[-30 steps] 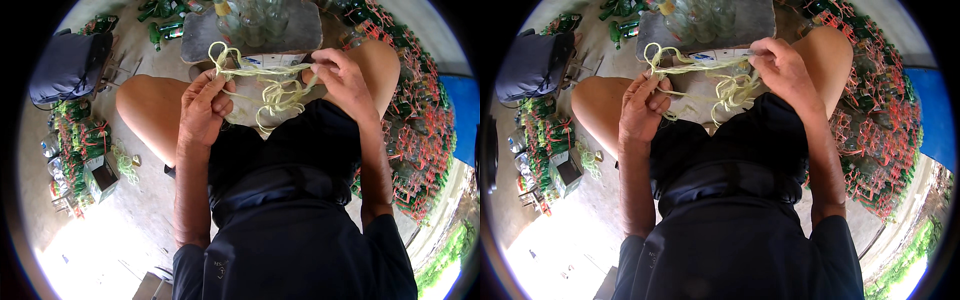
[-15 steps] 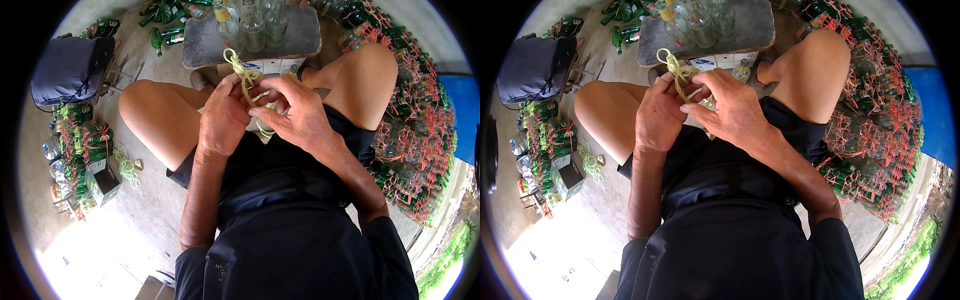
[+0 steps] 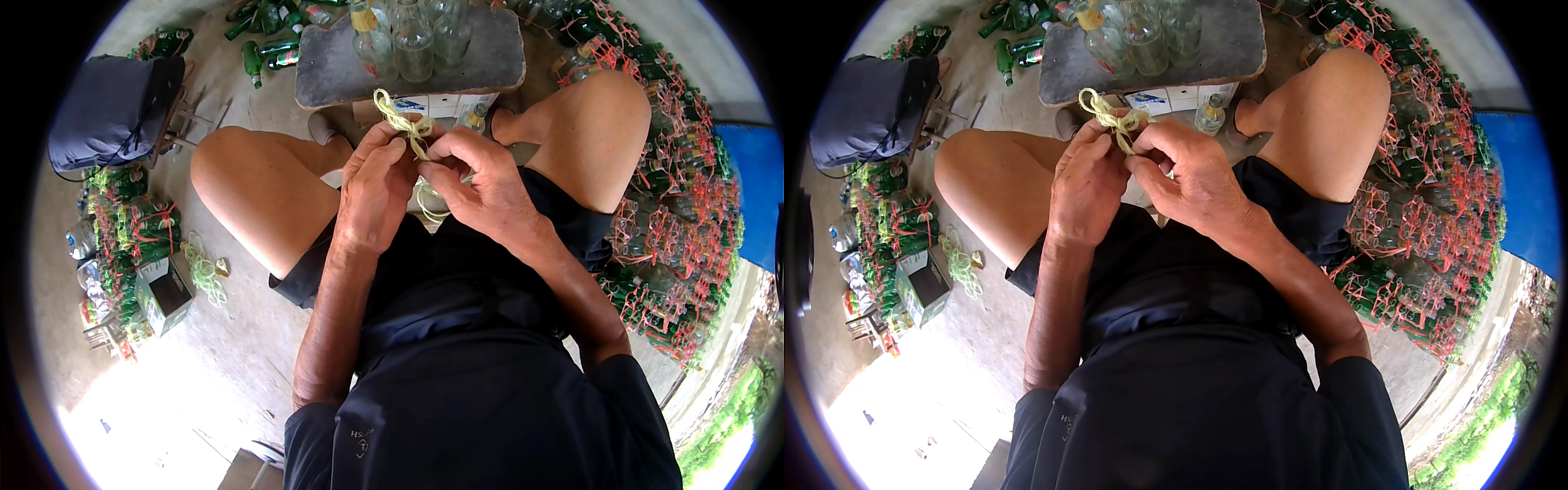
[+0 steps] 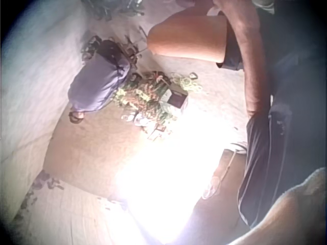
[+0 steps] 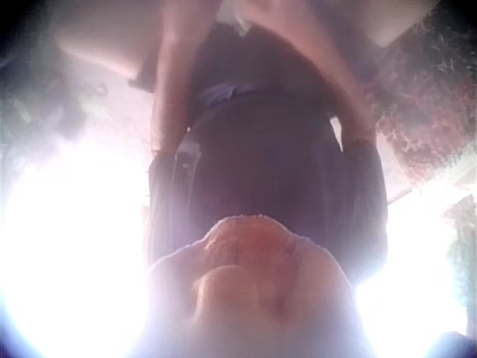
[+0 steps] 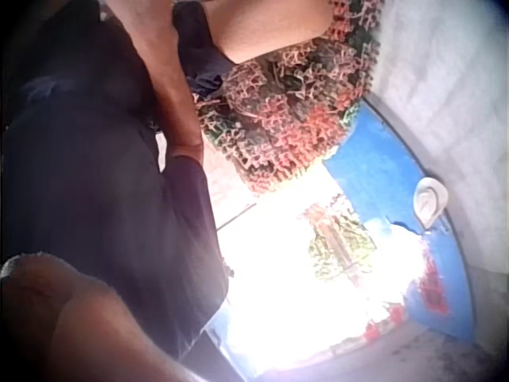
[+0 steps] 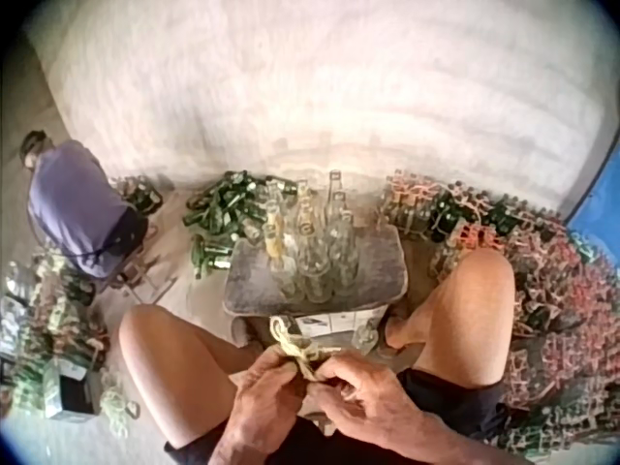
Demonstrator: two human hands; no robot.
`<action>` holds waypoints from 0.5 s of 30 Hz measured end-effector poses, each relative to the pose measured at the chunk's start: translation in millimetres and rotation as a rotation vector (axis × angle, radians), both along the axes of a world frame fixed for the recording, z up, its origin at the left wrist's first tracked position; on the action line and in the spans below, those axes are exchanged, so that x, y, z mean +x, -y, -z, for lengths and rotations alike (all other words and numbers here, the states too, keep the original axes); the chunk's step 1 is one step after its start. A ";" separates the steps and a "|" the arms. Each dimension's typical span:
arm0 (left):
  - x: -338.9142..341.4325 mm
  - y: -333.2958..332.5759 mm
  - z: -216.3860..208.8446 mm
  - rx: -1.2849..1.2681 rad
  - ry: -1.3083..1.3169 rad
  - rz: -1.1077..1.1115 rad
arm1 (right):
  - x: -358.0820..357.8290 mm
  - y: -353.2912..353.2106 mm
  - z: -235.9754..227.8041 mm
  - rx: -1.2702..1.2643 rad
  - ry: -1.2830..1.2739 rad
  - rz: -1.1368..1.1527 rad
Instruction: The person sits on the floor and sorts empty glass bottles by picking them up from a pile and placing them onto a metal tray. They handle the bottles one by one, arranging them upright on the tray. Later, they pick up a bundle of yellow rope and begin to untangle it.
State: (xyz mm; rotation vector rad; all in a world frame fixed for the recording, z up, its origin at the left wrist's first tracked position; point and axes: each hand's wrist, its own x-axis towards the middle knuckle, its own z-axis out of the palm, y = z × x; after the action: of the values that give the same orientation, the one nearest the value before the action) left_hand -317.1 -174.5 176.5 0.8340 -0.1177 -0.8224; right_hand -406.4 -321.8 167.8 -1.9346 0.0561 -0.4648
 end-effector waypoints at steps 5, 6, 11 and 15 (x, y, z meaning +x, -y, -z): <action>-4.5 -1.5 3.5 0.081 0.085 -0.070 | -5.7 3.4 -21.0 0.286 -0.212 -0.040; -4.8 -2.4 4.1 0.072 0.090 -0.081 | -6.5 5.6 -25.4 0.339 -0.272 -0.059; -3.9 -4.6 12.4 0.088 0.223 -0.017 | -7.7 13.8 -25.9 0.711 -0.258 -0.136; -5.0 -8.2 15.0 0.203 0.338 -0.007 | -9.1 21.5 -39.9 0.783 -0.372 -0.119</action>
State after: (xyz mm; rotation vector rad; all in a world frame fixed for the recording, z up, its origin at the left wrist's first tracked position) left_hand -322.1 -166.3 161.5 1.1610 -0.3329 -0.6880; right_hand -415.6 -343.3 207.7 -1.2160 0.3141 0.0206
